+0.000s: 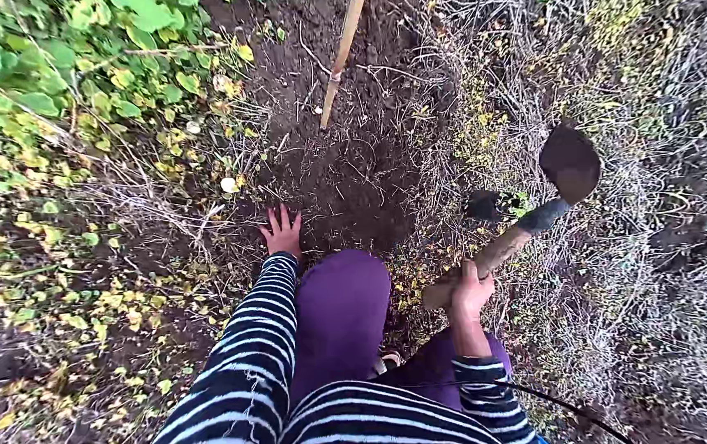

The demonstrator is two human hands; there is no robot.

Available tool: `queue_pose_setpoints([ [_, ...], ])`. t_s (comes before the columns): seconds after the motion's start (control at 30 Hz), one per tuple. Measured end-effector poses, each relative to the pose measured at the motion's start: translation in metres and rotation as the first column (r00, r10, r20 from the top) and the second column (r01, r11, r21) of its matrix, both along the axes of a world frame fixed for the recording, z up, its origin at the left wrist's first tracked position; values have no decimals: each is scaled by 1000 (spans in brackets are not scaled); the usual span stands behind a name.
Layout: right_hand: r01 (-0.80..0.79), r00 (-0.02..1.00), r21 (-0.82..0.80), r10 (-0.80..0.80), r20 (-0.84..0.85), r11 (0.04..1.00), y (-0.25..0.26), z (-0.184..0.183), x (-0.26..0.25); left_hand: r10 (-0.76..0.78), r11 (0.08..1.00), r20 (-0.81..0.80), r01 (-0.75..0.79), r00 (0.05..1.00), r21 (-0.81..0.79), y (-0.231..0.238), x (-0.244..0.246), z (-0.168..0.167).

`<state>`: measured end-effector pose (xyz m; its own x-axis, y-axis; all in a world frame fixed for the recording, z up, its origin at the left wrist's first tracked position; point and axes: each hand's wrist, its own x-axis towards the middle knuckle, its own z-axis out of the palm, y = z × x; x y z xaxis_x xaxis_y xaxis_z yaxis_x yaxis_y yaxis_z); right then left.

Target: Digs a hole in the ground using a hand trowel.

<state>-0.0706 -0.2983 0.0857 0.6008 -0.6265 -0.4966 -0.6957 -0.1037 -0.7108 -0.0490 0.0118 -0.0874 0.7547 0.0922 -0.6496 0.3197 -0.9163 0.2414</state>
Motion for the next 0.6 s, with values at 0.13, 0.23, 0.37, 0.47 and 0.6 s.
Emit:
queue_pose_setpoints([
  [0.13,-194,840,337,333,-428,921,46,-37,-75,13,1000,15,-12,1000,-20,0,0,4],
  [0.23,-334,730,352,476,-491,874,-5,6,-40,5,1000,7,-5,1000,6,2,8,0],
  [0.37,-362,924,-37,354,-143,931,-41,75,17,-10,1000,-6,10,1000,20,1,8,0],
  [0.47,-100,959,-153,136,247,983,-25,55,62,-3,1000,-14,3,1000,29,1,6,0],
  [0.6,-341,899,-15,321,-299,940,31,-63,3,2,1000,-30,-1,1000,24,2,8,2],
])
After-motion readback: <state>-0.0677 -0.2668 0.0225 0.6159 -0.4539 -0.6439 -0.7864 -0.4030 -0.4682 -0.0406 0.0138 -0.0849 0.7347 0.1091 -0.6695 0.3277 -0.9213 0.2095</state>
